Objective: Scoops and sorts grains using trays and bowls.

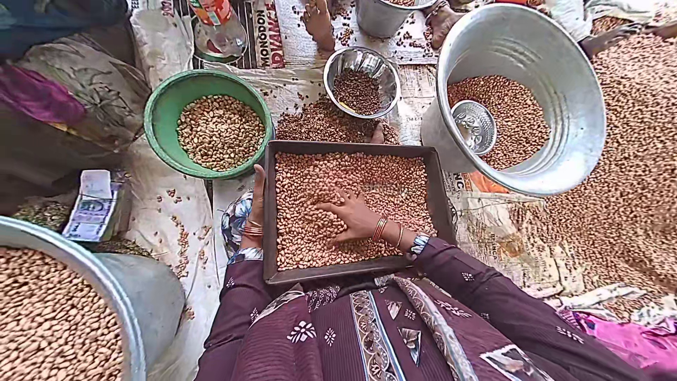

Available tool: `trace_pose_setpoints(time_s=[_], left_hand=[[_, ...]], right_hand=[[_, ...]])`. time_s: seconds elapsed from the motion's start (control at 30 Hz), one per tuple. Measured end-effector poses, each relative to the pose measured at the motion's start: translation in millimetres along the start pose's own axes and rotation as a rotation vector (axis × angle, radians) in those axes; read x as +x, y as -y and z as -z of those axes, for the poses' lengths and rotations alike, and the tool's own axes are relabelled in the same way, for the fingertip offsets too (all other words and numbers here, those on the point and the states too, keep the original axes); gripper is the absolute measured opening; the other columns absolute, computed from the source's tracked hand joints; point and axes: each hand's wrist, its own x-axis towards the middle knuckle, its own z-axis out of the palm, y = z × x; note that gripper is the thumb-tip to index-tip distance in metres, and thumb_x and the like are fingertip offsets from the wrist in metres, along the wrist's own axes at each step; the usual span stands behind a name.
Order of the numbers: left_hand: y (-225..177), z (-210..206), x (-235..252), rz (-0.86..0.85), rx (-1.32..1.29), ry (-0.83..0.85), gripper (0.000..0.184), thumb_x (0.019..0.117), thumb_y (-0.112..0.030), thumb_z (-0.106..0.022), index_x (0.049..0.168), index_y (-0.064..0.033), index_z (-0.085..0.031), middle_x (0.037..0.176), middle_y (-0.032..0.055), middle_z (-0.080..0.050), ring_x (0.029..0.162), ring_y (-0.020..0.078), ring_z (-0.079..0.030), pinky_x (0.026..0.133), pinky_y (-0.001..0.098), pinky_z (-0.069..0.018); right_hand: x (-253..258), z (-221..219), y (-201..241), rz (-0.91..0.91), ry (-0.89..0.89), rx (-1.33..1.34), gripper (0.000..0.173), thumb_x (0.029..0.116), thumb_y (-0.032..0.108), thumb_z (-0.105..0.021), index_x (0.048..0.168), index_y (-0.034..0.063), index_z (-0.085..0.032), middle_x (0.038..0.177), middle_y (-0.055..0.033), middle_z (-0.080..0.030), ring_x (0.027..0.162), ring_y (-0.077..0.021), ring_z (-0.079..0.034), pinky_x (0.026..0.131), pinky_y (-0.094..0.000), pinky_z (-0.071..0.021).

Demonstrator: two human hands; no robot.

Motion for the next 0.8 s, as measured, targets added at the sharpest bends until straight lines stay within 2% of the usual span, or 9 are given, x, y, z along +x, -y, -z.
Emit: trace_pose_setpoints(time_s=[0.07, 0.13, 0.2, 0.27, 0.4, 0.5, 0.6, 0.67, 0.8], left_hand=[[0.9, 1.5, 9.7, -0.016, -0.011, 0.027, 0.055, 0.1081, -0.058, -0.024, 0.143, -0.0248, -0.051, 0.127, -0.0097, -0.069, 0.113, -0.001, -0.066, 0.094, 0.0226, -0.0575], [3.0, 1.5, 6.6, -0.016, -0.002, 0.021, 0.053, 0.109, -0.056, -0.028, 0.141, -0.0234, -0.054, 0.123, -0.0087, -0.071, 0.11, -0.0001, -0.067, 0.092, 0.0236, -0.0581], [6.1, 2.2, 14.6, -0.001, 0.019, 0.011, 0.053, 0.1085, -0.056, -0.026, 0.141, -0.0227, -0.052, 0.122, -0.0089, -0.071, 0.109, -0.0004, -0.067, 0.092, 0.0232, -0.0581], [6.8, -0.8, 18.0, 0.012, -0.01, -0.023, 0.048, 0.1101, -0.051, -0.023, 0.135, -0.0231, -0.054, 0.115, -0.0101, -0.072, 0.105, -0.0025, -0.068, 0.089, 0.021, -0.0583], [5.6, -6.3, 13.0, 0.064, 0.038, -0.115, 0.031, 0.1082, -0.042, -0.037, 0.124, -0.0237, -0.056, 0.102, -0.0128, -0.071, 0.091, -0.0063, -0.067, 0.078, 0.0167, -0.0583], [3.6, -0.5, -5.0, 0.12, 0.087, -0.093, 0.038, 0.0974, -0.056, -0.06, 0.123, -0.0285, -0.063, 0.1, -0.0142, -0.072, 0.085, -0.0053, -0.069, 0.068, 0.0173, -0.0589], [4.9, 7.0, -12.9, 0.129, 0.101, -0.104, 0.042, 0.096, -0.06, -0.06, 0.125, -0.0282, -0.062, 0.102, -0.0121, -0.072, 0.087, -0.0027, -0.069, 0.069, 0.02, -0.0595], [6.2, 7.9, -8.8, 0.105, 0.095, -0.115, 0.044, 0.1001, -0.058, -0.054, 0.129, -0.0261, -0.062, 0.106, -0.0102, -0.072, 0.091, -0.0015, -0.069, 0.075, 0.0214, -0.0596], [4.5, -1.7, 11.3, 0.075, 0.031, -0.071, 0.046, 0.1078, -0.054, -0.034, 0.135, -0.0244, -0.055, 0.114, -0.0099, -0.072, 0.101, -0.0017, -0.069, 0.085, 0.0212, -0.06]], right_hand=[[-9.5, -12.6, 10.0, 0.156, -0.001, 0.007, 0.075, 0.0838, 0.059, -0.076, 0.15, 0.0309, -0.054, 0.167, -0.0231, -0.027, 0.153, -0.0555, -0.014, 0.109, -0.0867, -0.0082], [-40.1, -20.5, 6.0, 0.196, -0.024, 0.006, 0.049, 0.0867, 0.04, -0.075, 0.133, 0.0279, -0.067, 0.164, -0.0115, -0.039, 0.155, -0.0468, -0.02, 0.112, -0.0834, -0.0114], [-81.3, -23.4, -14.1, 0.107, -0.081, -0.027, 0.041, 0.0816, 0.023, -0.079, 0.122, 0.0275, -0.072, 0.158, -0.0101, -0.048, 0.15, -0.0485, -0.031, 0.109, -0.0845, -0.0146], [-117.8, -20.7, -43.9, -0.086, -0.109, -0.075, 0.052, 0.0771, 0.023, -0.084, 0.127, 0.0289, -0.068, 0.162, -0.0127, -0.043, 0.149, -0.0544, -0.028, 0.107, -0.0865, -0.0127], [-132.2, -13.0, -108.5, -0.418, -0.241, -0.008, 0.12, 0.0546, 0.024, -0.096, 0.159, 0.0279, -0.037, 0.169, -0.0299, -0.006, 0.153, -0.0568, -0.009, 0.115, -0.0765, -0.0148], [-88.5, -3.1, -108.3, -0.389, -0.299, 0.076, 0.134, 0.0553, 0.023, -0.099, 0.165, 0.033, -0.022, 0.167, -0.0344, -0.007, 0.149, -0.0639, -0.008, 0.108, -0.0855, -0.0121], [-34.5, 2.0, -74.9, -0.238, -0.266, 0.036, 0.119, 0.0621, 0.056, -0.092, 0.162, 0.0374, -0.03, 0.162, -0.0376, -0.024, 0.145, -0.0679, -0.018, 0.104, -0.0901, -0.0142], [-9.4, -1.0, -46.1, -0.126, -0.22, 0.03, 0.103, 0.0667, 0.07, -0.083, 0.156, 0.0412, -0.042, 0.16, -0.0363, -0.028, 0.146, -0.0634, -0.023, 0.105, -0.0848, -0.0247], [-13.0, -24.7, -12.0, 0.224, -0.111, -0.001, 0.067, 0.0828, 0.066, -0.071, 0.14, 0.0307, -0.064, 0.161, -0.0239, -0.039, 0.152, -0.0553, -0.019, 0.109, -0.0853, -0.0137]])
